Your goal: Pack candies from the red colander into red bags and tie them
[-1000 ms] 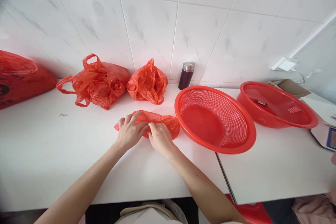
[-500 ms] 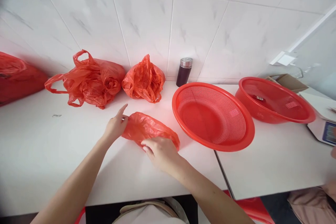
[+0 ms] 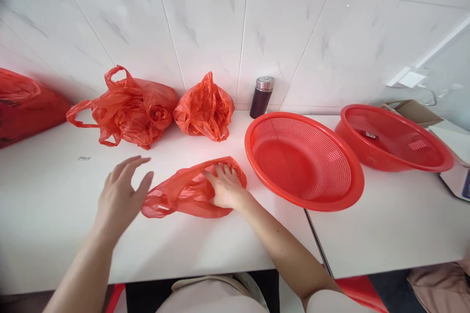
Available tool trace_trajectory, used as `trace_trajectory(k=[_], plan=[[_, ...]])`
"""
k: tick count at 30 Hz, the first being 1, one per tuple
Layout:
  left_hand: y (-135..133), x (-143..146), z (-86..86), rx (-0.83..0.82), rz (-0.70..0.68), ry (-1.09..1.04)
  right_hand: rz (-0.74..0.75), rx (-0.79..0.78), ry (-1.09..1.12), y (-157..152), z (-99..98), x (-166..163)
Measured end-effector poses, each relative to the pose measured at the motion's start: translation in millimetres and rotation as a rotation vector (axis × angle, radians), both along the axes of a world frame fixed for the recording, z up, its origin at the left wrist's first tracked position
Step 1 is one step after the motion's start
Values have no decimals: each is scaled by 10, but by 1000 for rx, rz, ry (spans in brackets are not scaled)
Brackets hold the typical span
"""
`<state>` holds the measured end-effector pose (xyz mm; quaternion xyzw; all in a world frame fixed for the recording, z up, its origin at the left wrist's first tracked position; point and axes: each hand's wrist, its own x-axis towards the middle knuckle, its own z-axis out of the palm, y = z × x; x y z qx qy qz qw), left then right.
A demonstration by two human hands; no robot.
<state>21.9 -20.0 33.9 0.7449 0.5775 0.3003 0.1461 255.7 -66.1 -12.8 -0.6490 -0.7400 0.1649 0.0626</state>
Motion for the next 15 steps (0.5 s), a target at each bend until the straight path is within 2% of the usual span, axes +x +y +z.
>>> trace_trajectory(k=[1, 2, 3, 4, 7, 10, 13, 15], plan=[[-111, 118, -24, 159, -102, 28, 5, -33, 12, 8, 7, -21], [-213, 242, -71, 228, -234, 87, 17, -53, 30, 12, 15, -40], [-291, 358, -138, 230, -350, 191, 34, -61, 47, 7, 22, -55], [-336, 451, -222, 190, -407, 287, 54, -63, 58, -9, 28, -61], [-246, 510, -485, 15, -287, 448, 92, -58, 58, -140, 36, -1], [19, 298, -624, -27, -132, 532, 77, -54, 41, -357, 55, 148], [154, 88, -590, -52, -103, 584, 78, -56, 44, -549, 120, 271], [101, 52, -505, -57, -139, 570, 83, -15, 63, -614, 180, 300]])
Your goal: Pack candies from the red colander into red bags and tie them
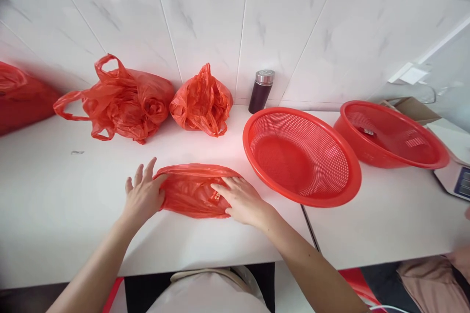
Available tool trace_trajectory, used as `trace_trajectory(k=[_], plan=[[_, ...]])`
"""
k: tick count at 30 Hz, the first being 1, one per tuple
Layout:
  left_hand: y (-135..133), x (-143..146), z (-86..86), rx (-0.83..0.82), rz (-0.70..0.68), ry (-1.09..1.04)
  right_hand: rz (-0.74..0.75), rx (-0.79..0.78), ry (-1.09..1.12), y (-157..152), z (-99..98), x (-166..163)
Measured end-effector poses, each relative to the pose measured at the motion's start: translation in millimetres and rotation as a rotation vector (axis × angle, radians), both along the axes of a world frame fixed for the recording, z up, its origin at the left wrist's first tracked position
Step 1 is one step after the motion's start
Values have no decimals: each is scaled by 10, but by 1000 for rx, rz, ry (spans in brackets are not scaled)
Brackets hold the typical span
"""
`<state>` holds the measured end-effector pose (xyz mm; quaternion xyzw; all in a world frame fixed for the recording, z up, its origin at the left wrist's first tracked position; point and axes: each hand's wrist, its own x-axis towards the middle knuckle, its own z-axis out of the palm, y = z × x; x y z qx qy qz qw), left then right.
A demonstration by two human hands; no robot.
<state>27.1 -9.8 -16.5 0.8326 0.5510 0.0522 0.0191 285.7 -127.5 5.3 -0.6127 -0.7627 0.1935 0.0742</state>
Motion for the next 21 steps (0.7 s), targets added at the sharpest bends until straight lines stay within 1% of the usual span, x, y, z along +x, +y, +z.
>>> trace_trajectory(k=[1, 3, 5, 6, 7, 8, 9, 10, 12, 14, 16, 17, 19, 21], plan=[[-62, 16, 50, 21, -19, -32, -7, 49, 24, -10, 26, -1], [-221, 99, 138, 129, -57, -151, -46, 174, 72, 8, 52, -23], [-379, 213, 176, 227, -162, -298, -64, 253, 68, 56, 32, -52], [-442, 267, 168, 216, -247, -345, -46, 251, 44, 81, 9, -62], [-490, 312, 142, 165, -337, -365, -18, 226, 14, 103, -19, -67], [-520, 346, 102, 93, -414, -362, 9, 189, -18, 119, -45, -65], [-534, 366, 55, 14, -457, -335, 24, 153, -42, 129, -66, -58], [-533, 374, 9, -52, -457, -292, 21, 125, -55, 133, -76, -48], [-502, 367, -55, -127, -382, -196, -25, 99, -16, 135, -65, -30], [-463, 360, -60, -199, -311, -101, -84, 115, 121, 152, -20, -47], [-436, 371, -10, -293, -291, -21, -154, 168, 260, 194, 34, -124], [-429, 380, 27, -336, -290, 8, -195, 194, 288, 216, 62, -184], [-420, 380, 110, -402, -275, 39, -256, 215, 268, 228, 135, -317], [-415, 326, 198, -446, -252, 15, -248, 214, 281, 146, 261, -407]])
